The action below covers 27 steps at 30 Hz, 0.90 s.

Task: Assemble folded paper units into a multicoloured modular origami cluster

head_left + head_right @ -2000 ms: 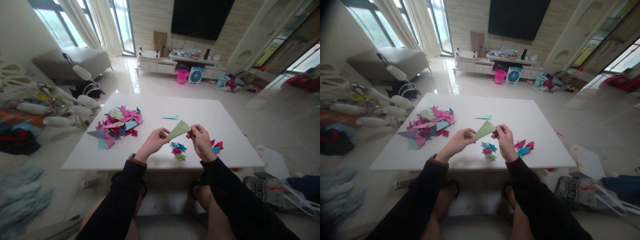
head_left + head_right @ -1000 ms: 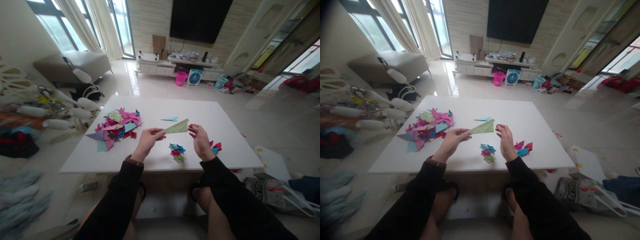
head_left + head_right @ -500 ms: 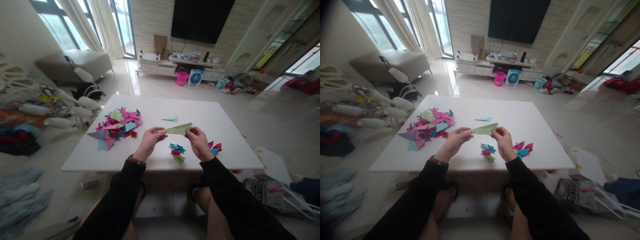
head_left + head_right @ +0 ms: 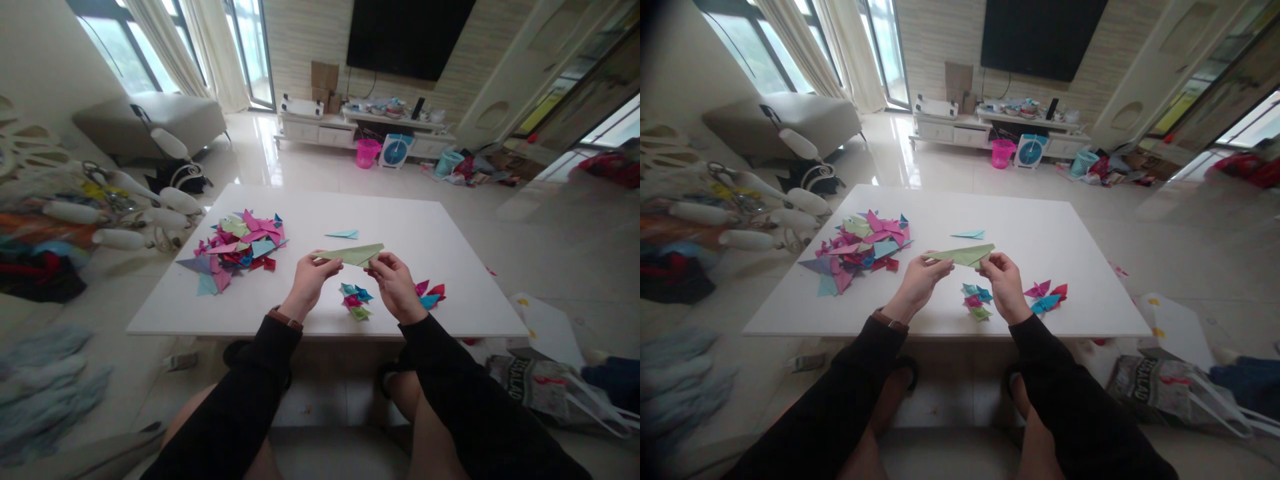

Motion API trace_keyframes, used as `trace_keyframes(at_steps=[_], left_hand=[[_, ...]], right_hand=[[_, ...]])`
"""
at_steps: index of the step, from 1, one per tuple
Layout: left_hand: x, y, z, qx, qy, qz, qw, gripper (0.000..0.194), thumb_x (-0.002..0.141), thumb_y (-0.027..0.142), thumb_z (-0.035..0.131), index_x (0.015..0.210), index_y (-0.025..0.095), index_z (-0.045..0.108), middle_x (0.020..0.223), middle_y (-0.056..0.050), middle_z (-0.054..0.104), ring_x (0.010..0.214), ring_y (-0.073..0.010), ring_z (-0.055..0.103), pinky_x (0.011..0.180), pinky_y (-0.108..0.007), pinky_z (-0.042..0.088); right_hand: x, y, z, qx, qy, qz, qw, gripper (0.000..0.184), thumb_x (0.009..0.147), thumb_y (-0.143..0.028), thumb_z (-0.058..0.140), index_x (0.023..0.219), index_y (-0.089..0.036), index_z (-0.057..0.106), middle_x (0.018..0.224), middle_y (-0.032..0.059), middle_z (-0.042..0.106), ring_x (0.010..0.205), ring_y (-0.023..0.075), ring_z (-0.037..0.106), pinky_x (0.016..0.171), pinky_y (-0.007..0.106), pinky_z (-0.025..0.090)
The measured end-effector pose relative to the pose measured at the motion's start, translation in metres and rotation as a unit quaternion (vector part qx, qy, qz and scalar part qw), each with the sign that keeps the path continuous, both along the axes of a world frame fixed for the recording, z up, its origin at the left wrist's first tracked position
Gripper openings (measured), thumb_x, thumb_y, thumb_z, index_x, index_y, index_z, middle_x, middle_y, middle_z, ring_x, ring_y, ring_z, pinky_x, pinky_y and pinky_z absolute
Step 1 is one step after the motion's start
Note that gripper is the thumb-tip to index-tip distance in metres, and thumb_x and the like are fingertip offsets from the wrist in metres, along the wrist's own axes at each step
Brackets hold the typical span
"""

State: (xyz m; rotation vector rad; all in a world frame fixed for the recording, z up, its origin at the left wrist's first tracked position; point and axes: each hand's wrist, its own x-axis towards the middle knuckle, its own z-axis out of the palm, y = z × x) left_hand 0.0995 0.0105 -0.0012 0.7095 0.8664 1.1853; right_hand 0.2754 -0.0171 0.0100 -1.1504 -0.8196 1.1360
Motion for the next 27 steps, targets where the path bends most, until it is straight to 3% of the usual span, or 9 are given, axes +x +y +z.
trace_keyframes(at_steps=[7, 13, 15, 18, 20, 22, 27], left_hand=[[-0.002, 0.001, 0.005, 0.052, 0.036, 0.016, 0.998, 0.051, 0.056, 0.026, 0.089, 0.094, 0.017, 0.056, 0.068, 0.000, 0.070, 0.065, -0.0141, 0.068, 0.069, -0.027, 0.051], [-0.005, 0.004, 0.006, 0.042, 0.089, 0.048, 0.994, 0.046, 0.060, 0.022, 0.085, 0.095, 0.017, 0.055, 0.068, -0.001, 0.070, 0.065, -0.0154, 0.068, 0.068, -0.027, 0.050], [-0.004, 0.005, 0.005, 0.023, 0.084, 0.027, 0.996, 0.050, 0.062, 0.020, 0.086, 0.100, 0.016, 0.055, 0.075, -0.005, 0.072, 0.069, -0.0156, 0.069, 0.071, -0.029, 0.051], [-0.004, 0.005, 0.006, -0.011, 0.083, 0.020, 0.996, 0.067, 0.065, 0.020, 0.088, 0.120, 0.015, 0.049, 0.107, -0.015, 0.072, 0.078, -0.0158, 0.070, 0.079, -0.032, 0.054], [-0.004, 0.005, 0.008, -0.018, 0.105, 0.028, 0.994, 0.075, 0.067, 0.020, 0.088, 0.129, 0.015, 0.045, 0.127, -0.022, 0.065, 0.082, -0.0154, 0.069, 0.081, -0.034, 0.054], [-0.005, 0.006, 0.010, -0.010, 0.139, 0.026, 0.990, 0.071, 0.069, 0.019, 0.085, 0.129, 0.015, 0.047, 0.133, -0.023, 0.061, 0.084, -0.0151, 0.068, 0.081, -0.033, 0.053], [-0.005, 0.014, 0.010, 0.023, 0.212, -0.015, 0.977, 0.040, 0.075, 0.014, 0.072, 0.113, 0.014, 0.059, 0.117, -0.014, 0.067, 0.080, -0.0140, 0.065, 0.070, -0.027, 0.050]], right_hand=[[-0.006, -0.003, -0.004, -0.060, 0.045, 0.029, 0.997, 0.038, 0.059, -0.038, 0.091, 0.078, -0.021, 0.063, 0.077, -0.0020, 0.069, 0.065, 0.0120, 0.064, 0.065, 0.027, 0.052], [-0.006, -0.003, -0.008, -0.044, 0.031, 0.017, 0.998, 0.039, 0.058, -0.037, 0.093, 0.079, -0.021, 0.064, 0.072, -0.0037, 0.067, 0.064, 0.0128, 0.067, 0.063, 0.027, 0.053], [-0.004, -0.001, -0.013, -0.028, 0.022, 0.004, 0.999, 0.039, 0.060, -0.038, 0.093, 0.080, -0.021, 0.064, 0.071, -0.0039, 0.067, 0.063, 0.0129, 0.067, 0.064, 0.027, 0.054], [0.005, 0.006, -0.024, -0.008, 0.027, -0.045, 0.999, 0.040, 0.059, -0.036, 0.094, 0.081, -0.021, 0.064, 0.073, -0.0037, 0.069, 0.063, 0.0117, 0.068, 0.064, 0.024, 0.056], [0.016, 0.018, -0.033, -0.007, 0.038, -0.097, 0.995, 0.042, 0.057, -0.032, 0.094, 0.081, -0.020, 0.063, 0.073, -0.0032, 0.071, 0.063, 0.0108, 0.069, 0.063, 0.021, 0.058], [0.029, 0.036, -0.043, -0.031, 0.049, -0.143, 0.988, 0.039, 0.060, -0.026, 0.093, 0.081, -0.019, 0.060, 0.071, -0.0029, 0.070, 0.064, 0.0108, 0.070, 0.062, 0.019, 0.058], [0.051, 0.103, -0.065, -0.107, 0.020, -0.183, 0.977, 0.026, 0.074, -0.011, 0.080, 0.078, -0.019, 0.056, 0.062, -0.0030, 0.067, 0.057, 0.0082, 0.067, 0.055, 0.013, 0.057]])
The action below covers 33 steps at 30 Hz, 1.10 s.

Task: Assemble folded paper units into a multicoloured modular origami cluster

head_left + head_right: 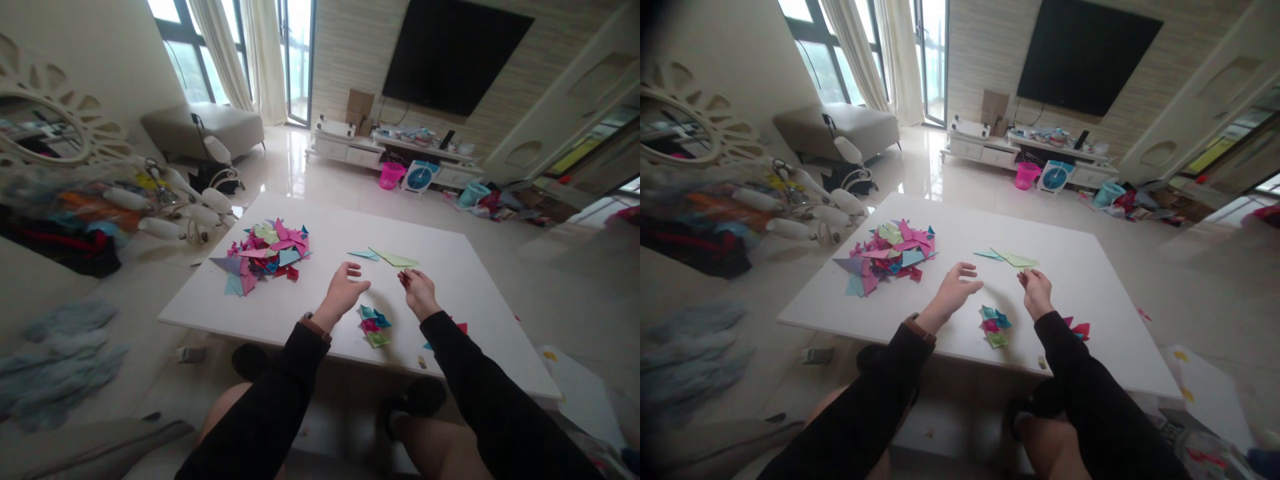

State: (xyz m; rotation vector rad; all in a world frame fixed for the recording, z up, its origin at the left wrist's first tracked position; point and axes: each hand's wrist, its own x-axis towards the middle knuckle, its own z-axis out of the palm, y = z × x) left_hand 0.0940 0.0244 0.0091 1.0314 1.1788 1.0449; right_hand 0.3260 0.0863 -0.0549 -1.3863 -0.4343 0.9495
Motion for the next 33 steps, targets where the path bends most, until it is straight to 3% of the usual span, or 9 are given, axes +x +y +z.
trace_keyframes(at_steps=[5, 11, 16, 21, 25, 30, 31, 33], left_hand=[[0.003, 0.001, -0.001, 0.039, 0.059, -0.081, 0.994, 0.019, 0.077, 0.014, 0.062, 0.096, 0.015, 0.066, 0.086, -0.005, 0.069, 0.072, -0.0136, 0.063, 0.063, -0.023, 0.046], [0.009, -0.003, -0.003, 0.101, 0.141, -0.073, 0.982, 0.018, 0.077, 0.017, 0.059, 0.093, 0.019, 0.067, 0.083, -0.001, 0.070, 0.070, -0.0130, 0.061, 0.065, -0.023, 0.046], [0.008, 0.001, -0.002, 0.093, 0.146, -0.080, 0.982, 0.019, 0.078, 0.018, 0.059, 0.095, 0.020, 0.067, 0.084, -0.001, 0.070, 0.070, -0.0130, 0.061, 0.066, -0.024, 0.046], [0.005, 0.000, 0.003, 0.098, 0.148, -0.076, 0.981, 0.020, 0.078, 0.018, 0.059, 0.096, 0.020, 0.068, 0.085, -0.001, 0.071, 0.071, -0.0131, 0.061, 0.068, -0.024, 0.047], [0.006, -0.001, 0.004, 0.107, 0.142, -0.067, 0.982, 0.020, 0.079, 0.018, 0.059, 0.097, 0.020, 0.068, 0.086, -0.001, 0.071, 0.071, -0.0127, 0.061, 0.069, -0.024, 0.047], [0.008, 0.000, 0.005, 0.136, 0.119, -0.031, 0.983, 0.017, 0.080, 0.017, 0.056, 0.094, 0.019, 0.067, 0.081, -0.001, 0.068, 0.071, -0.0126, 0.060, 0.066, -0.023, 0.046], [0.007, 0.000, 0.005, 0.140, 0.114, -0.021, 0.983, 0.018, 0.081, 0.016, 0.056, 0.094, 0.019, 0.067, 0.081, -0.001, 0.068, 0.070, -0.0123, 0.059, 0.066, -0.023, 0.046], [0.005, 0.000, 0.006, 0.142, 0.102, -0.007, 0.985, 0.019, 0.082, 0.016, 0.056, 0.097, 0.019, 0.066, 0.081, 0.000, 0.067, 0.069, -0.0115, 0.058, 0.066, -0.023, 0.046]], right_hand=[[-0.003, 0.073, -0.032, -0.039, -0.045, 0.019, 0.998, 0.029, 0.072, -0.010, 0.082, 0.074, -0.018, 0.054, 0.055, -0.0051, 0.062, 0.048, 0.0074, 0.061, 0.050, 0.014, 0.055], [-0.012, 0.140, -0.071, -0.083, -0.127, 0.054, 0.987, 0.033, 0.066, -0.016, 0.086, 0.072, -0.019, 0.053, 0.054, -0.0057, 0.060, 0.047, 0.0086, 0.059, 0.049, 0.017, 0.054], [-0.010, 0.157, -0.088, -0.125, -0.235, 0.085, 0.960, 0.027, 0.067, -0.023, 0.082, 0.072, -0.019, 0.056, 0.053, -0.0031, 0.058, 0.051, 0.0131, 0.058, 0.051, 0.025, 0.054], [-0.001, 0.146, -0.079, -0.123, -0.389, 0.089, 0.909, 0.017, 0.066, -0.021, 0.071, 0.075, -0.020, 0.056, 0.070, 0.0036, 0.061, 0.070, 0.0189, 0.059, 0.069, 0.034, 0.054], [-0.030, 0.143, -0.065, -0.047, -0.497, 0.150, 0.853, 0.011, 0.069, -0.018, 0.063, 0.079, -0.020, 0.059, 0.087, 0.0080, 0.062, 0.085, 0.0221, 0.057, 0.089, 0.039, 0.049], [-0.133, 0.131, -0.059, 0.096, -0.540, 0.362, 0.754, 0.010, 0.076, -0.019, 0.066, 0.085, -0.021, 0.068, 0.094, 0.0045, 0.065, 0.083, 0.0193, 0.059, 0.088, 0.034, 0.048], [-0.156, 0.126, -0.058, 0.130, -0.547, 0.403, 0.722, 0.013, 0.077, -0.017, 0.067, 0.089, -0.022, 0.069, 0.098, 0.0044, 0.066, 0.088, 0.0196, 0.059, 0.088, 0.033, 0.048], [-0.198, 0.114, -0.058, 0.231, -0.610, 0.475, 0.591, 0.022, 0.081, -0.014, 0.065, 0.101, -0.021, 0.069, 0.108, 0.0078, 0.065, 0.101, 0.0227, 0.058, 0.091, 0.035, 0.047]])
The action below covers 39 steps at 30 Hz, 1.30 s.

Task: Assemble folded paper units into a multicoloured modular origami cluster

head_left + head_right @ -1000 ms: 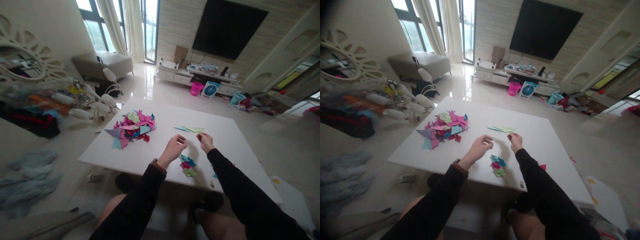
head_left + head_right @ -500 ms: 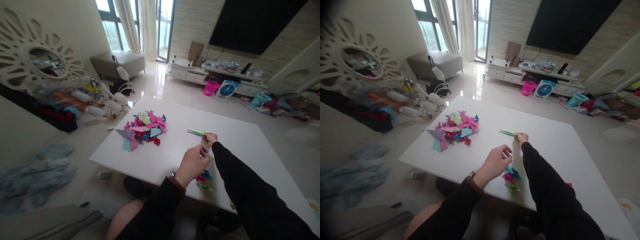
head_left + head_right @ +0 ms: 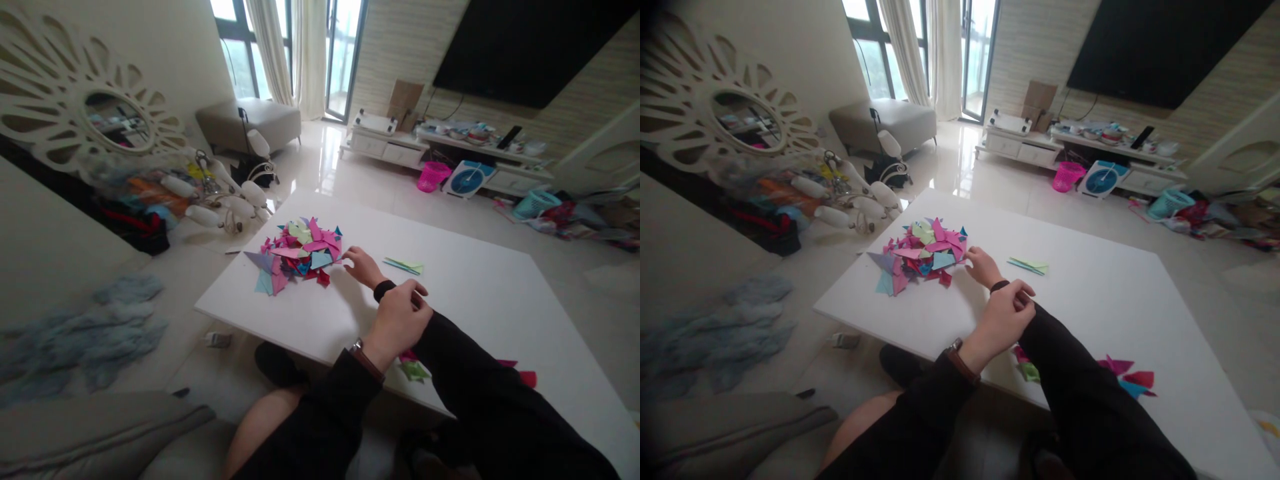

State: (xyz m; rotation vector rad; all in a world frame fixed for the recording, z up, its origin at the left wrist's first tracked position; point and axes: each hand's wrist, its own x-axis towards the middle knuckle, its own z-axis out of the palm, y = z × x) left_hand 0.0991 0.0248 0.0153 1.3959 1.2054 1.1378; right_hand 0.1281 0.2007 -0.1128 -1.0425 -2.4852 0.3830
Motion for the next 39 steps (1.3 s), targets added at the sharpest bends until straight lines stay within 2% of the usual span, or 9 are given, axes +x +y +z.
trace_keyframes(at_steps=[5, 14, 17, 20, 24, 27, 32, 34, 39], left_hand=[[-0.011, 0.001, 0.004, -0.010, -0.026, 0.022, 0.999, 0.023, 0.081, 0.014, 0.057, 0.101, 0.020, 0.064, 0.088, 0.000, 0.068, 0.067, -0.0100, 0.058, 0.065, -0.022, 0.047], [-0.027, 0.005, 0.009, -0.025, -0.051, 0.034, 0.998, 0.021, 0.081, 0.016, 0.058, 0.100, 0.020, 0.066, 0.090, -0.001, 0.069, 0.068, -0.0115, 0.060, 0.068, -0.025, 0.050], [-0.028, 0.005, 0.009, -0.016, -0.053, 0.039, 0.998, 0.020, 0.081, 0.015, 0.059, 0.099, 0.020, 0.066, 0.088, -0.001, 0.069, 0.067, -0.0112, 0.060, 0.069, -0.025, 0.050], [-0.030, 0.005, 0.012, 0.007, -0.055, 0.057, 0.997, 0.017, 0.082, 0.015, 0.058, 0.096, 0.019, 0.066, 0.086, -0.001, 0.069, 0.067, -0.0108, 0.060, 0.070, -0.024, 0.051], [-0.034, 0.002, 0.018, 0.039, -0.058, 0.078, 0.995, 0.015, 0.084, 0.011, 0.056, 0.091, 0.018, 0.066, 0.088, -0.001, 0.072, 0.071, -0.0104, 0.063, 0.073, -0.023, 0.052], [-0.035, -0.001, 0.018, 0.043, -0.048, 0.084, 0.994, 0.015, 0.082, 0.008, 0.057, 0.088, 0.017, 0.067, 0.090, -0.003, 0.073, 0.076, -0.0121, 0.066, 0.075, -0.024, 0.053], [-0.025, -0.010, 0.006, 0.067, -0.007, 0.037, 0.997, 0.014, 0.082, 0.014, 0.062, 0.092, 0.017, 0.071, 0.097, -0.005, 0.075, 0.090, -0.0169, 0.069, 0.085, -0.030, 0.056], [-0.016, -0.016, -0.001, 0.081, 0.016, 0.010, 0.997, 0.022, 0.080, 0.016, 0.066, 0.102, 0.017, 0.072, 0.108, -0.007, 0.075, 0.101, -0.0195, 0.069, 0.090, -0.032, 0.056], [0.004, -0.029, -0.013, 0.077, 0.014, -0.056, 0.995, 0.048, 0.077, 0.021, 0.076, 0.124, 0.017, 0.069, 0.131, -0.011, 0.069, 0.114, -0.0233, 0.067, 0.092, -0.034, 0.058]], right_hand=[[-0.061, -0.015, -0.002, 0.072, -0.125, 0.047, 0.988, 0.024, 0.084, -0.011, 0.065, 0.107, -0.017, 0.067, 0.115, 0.0126, 0.065, 0.109, 0.0266, 0.054, 0.091, 0.038, 0.044], [-0.071, -0.015, 0.000, 0.035, -0.096, -0.018, 0.995, 0.012, 0.087, -0.012, 0.058, 0.088, -0.016, 0.070, 0.094, 0.0133, 0.072, 0.101, 0.0269, 0.058, 0.090, 0.037, 0.042], [-0.073, -0.017, 0.007, 0.023, -0.016, -0.053, 0.998, 0.013, 0.088, -0.017, 0.057, 0.088, -0.018, 0.070, 0.093, 0.0107, 0.073, 0.097, 0.0250, 0.060, 0.090, 0.036, 0.045], [-0.068, -0.021, 0.021, -0.048, 0.192, -0.118, 0.973, 0.010, 0.085, -0.024, 0.061, 0.086, -0.020, 0.070, 0.089, 0.0061, 0.073, 0.088, 0.0213, 0.063, 0.085, 0.034, 0.049], [-0.029, -0.041, 0.050, -0.187, 0.404, -0.230, 0.866, 0.015, 0.073, -0.033, 0.073, 0.078, -0.021, 0.065, 0.073, -0.0005, 0.066, 0.072, 0.0160, 0.061, 0.068, 0.027, 0.049], [0.024, -0.076, 0.074, -0.244, 0.450, -0.263, 0.818, 0.028, 0.065, -0.036, 0.079, 0.081, -0.021, 0.063, 0.069, -0.0025, 0.064, 0.064, 0.0145, 0.059, 0.057, 0.025, 0.047], [0.103, -0.155, 0.105, -0.245, 0.534, -0.369, 0.720, 0.028, 0.060, -0.028, 0.077, 0.077, -0.022, 0.055, 0.068, -0.0038, 0.063, 0.063, 0.0114, 0.062, 0.055, 0.020, 0.049], [0.119, -0.181, 0.109, -0.235, 0.541, -0.387, 0.709, 0.027, 0.061, -0.028, 0.076, 0.078, -0.023, 0.056, 0.071, -0.0037, 0.064, 0.064, 0.0113, 0.063, 0.055, 0.020, 0.050], [0.129, -0.216, 0.104, -0.175, 0.534, -0.380, 0.735, 0.024, 0.067, -0.031, 0.077, 0.080, -0.022, 0.058, 0.080, -0.0036, 0.062, 0.066, 0.0117, 0.063, 0.056, 0.023, 0.055]])
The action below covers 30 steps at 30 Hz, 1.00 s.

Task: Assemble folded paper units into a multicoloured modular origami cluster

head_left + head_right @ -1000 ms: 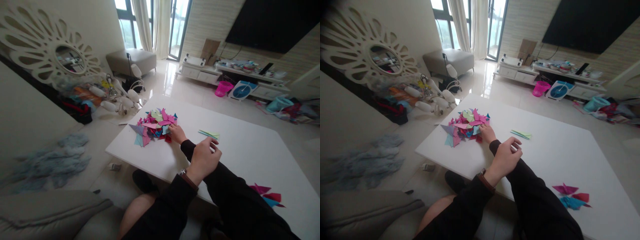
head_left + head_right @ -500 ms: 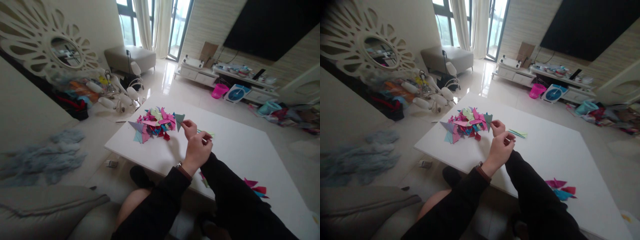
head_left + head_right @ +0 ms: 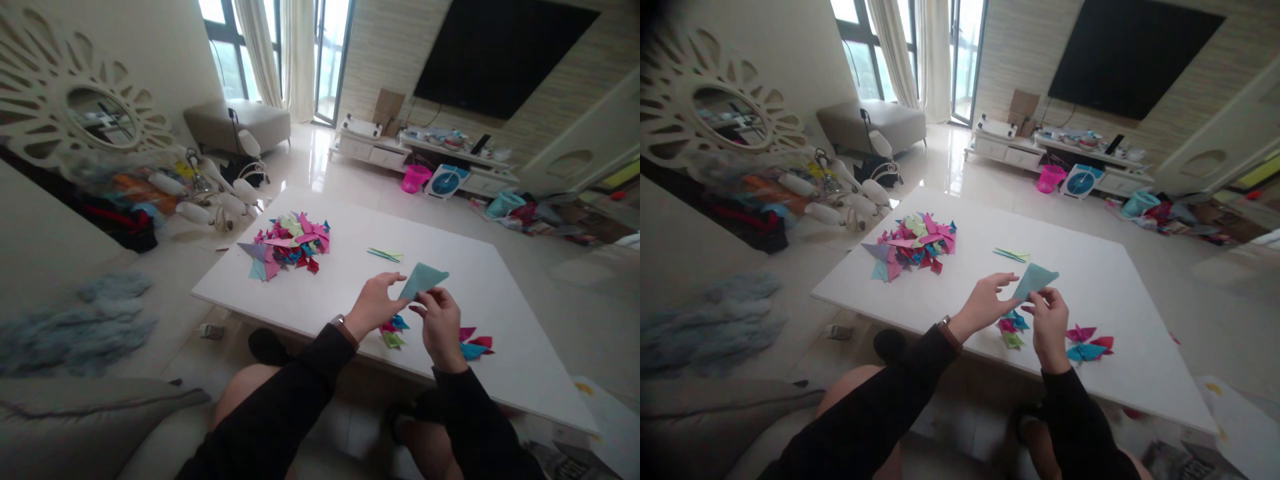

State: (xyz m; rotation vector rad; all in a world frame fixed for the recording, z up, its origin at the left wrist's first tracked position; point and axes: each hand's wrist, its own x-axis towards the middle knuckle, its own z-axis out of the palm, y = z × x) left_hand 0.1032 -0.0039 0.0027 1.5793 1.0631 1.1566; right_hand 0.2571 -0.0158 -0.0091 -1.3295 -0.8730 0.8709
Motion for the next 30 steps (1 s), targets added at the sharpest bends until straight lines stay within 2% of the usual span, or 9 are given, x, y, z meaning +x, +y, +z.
trace_keyframes(at_steps=[4, 10, 14, 20, 25, 30], left_hand=[[0.010, -0.004, -0.001, -0.029, -0.031, -0.030, 0.999, 0.056, 0.075, 0.017, 0.078, 0.130, 0.015, 0.067, 0.124, -0.011, 0.073, 0.096, -0.0206, 0.072, 0.082, -0.031, 0.061], [0.015, -0.003, -0.001, -0.009, -0.045, -0.034, 0.998, 0.047, 0.084, 0.017, 0.071, 0.131, 0.017, 0.069, 0.121, -0.009, 0.075, 0.091, -0.0189, 0.073, 0.085, -0.033, 0.060], [0.015, -0.001, -0.003, -0.032, -0.089, -0.063, 0.994, 0.043, 0.086, 0.021, 0.071, 0.128, 0.014, 0.070, 0.118, -0.010, 0.076, 0.092, -0.0203, 0.074, 0.085, -0.033, 0.061], [0.018, 0.000, -0.009, -0.099, -0.206, -0.113, 0.967, 0.048, 0.084, 0.032, 0.076, 0.127, 0.011, 0.069, 0.114, -0.012, 0.076, 0.095, -0.0213, 0.074, 0.089, -0.035, 0.060], [0.019, 0.000, -0.009, -0.146, -0.245, -0.120, 0.951, 0.059, 0.077, 0.039, 0.082, 0.127, 0.010, 0.069, 0.112, -0.013, 0.076, 0.093, -0.0207, 0.073, 0.090, -0.038, 0.059], [0.019, -0.003, -0.005, -0.181, -0.267, -0.120, 0.939, 0.066, 0.074, 0.045, 0.085, 0.127, 0.010, 0.068, 0.112, -0.016, 0.075, 0.096, -0.0243, 0.074, 0.089, -0.040, 0.059]], right_hand=[[-0.001, -0.006, 0.001, 0.037, -0.036, 0.028, 0.998, 0.021, 0.075, -0.033, 0.077, 0.082, -0.021, 0.060, 0.082, -0.0020, 0.064, 0.072, 0.0137, 0.065, 0.060, 0.024, 0.056], [0.008, -0.007, 0.012, 0.068, -0.101, 0.053, 0.991, 0.022, 0.080, -0.036, 0.077, 0.085, -0.020, 0.062, 0.075, -0.0023, 0.064, 0.068, 0.0138, 0.060, 0.063, 0.026, 0.053], [0.012, -0.006, 0.014, 0.077, -0.084, 0.080, 0.990, 0.026, 0.078, -0.039, 0.081, 0.084, -0.021, 0.063, 0.077, -0.0021, 0.065, 0.069, 0.0141, 0.061, 0.061, 0.026, 0.051], [0.014, -0.005, 0.017, 0.063, -0.054, 0.124, 0.989, 0.032, 0.075, -0.042, 0.085, 0.091, -0.021, 0.067, 0.082, 0.0009, 0.070, 0.074, 0.0156, 0.065, 0.061, 0.027, 0.052], [0.014, -0.005, 0.016, 0.058, -0.045, 0.121, 0.990, 0.032, 0.074, -0.042, 0.086, 0.091, -0.021, 0.068, 0.083, 0.0011, 0.071, 0.074, 0.0155, 0.066, 0.061, 0.026, 0.053], [0.014, -0.004, 0.016, 0.053, -0.019, 0.123, 0.991, 0.032, 0.074, -0.041, 0.086, 0.090, -0.021, 0.067, 0.081, 0.0001, 0.071, 0.072, 0.0155, 0.067, 0.062, 0.027, 0.054]])
